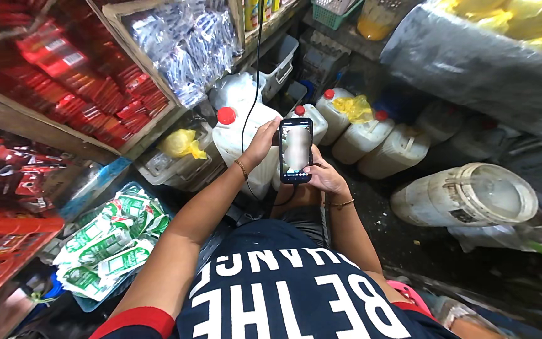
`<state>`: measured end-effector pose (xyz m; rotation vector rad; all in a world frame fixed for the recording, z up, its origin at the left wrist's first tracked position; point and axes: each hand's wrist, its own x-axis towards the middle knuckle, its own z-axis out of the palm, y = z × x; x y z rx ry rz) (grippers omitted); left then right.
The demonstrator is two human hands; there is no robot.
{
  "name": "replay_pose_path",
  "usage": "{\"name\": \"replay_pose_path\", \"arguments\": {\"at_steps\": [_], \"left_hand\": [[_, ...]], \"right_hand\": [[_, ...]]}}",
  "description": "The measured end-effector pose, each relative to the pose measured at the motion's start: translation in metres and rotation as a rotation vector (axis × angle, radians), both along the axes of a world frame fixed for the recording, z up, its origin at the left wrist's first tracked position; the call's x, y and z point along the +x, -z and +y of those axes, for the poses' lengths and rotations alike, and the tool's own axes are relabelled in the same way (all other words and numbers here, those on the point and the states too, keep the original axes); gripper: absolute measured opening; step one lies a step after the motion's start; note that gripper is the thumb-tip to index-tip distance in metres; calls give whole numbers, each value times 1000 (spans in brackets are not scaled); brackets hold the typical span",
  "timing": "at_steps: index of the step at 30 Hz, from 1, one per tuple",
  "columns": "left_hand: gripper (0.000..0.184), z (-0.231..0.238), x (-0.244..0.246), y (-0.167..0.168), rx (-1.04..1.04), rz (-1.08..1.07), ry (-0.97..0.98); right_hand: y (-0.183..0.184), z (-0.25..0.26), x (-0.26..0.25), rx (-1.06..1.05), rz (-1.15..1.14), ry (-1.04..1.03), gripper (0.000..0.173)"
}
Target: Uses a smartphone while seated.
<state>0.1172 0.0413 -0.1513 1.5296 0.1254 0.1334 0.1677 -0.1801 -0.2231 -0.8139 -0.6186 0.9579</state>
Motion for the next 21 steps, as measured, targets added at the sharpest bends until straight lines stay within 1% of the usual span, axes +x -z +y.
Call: {"name": "replay_pose_path", "arguments": {"at_steps": [10, 17, 21], "left_hand": [[54, 1, 0, 1, -8, -1, 3], [53, 0, -1, 0, -7, -2, -2], [54, 0, 0, 4, -18, -9, 0]], "right_hand": [[1, 1, 0, -10, -20, 9, 70], [3, 0, 0, -19, 12, 16, 70], [3, -1, -1, -29, -8, 26, 69]]}}
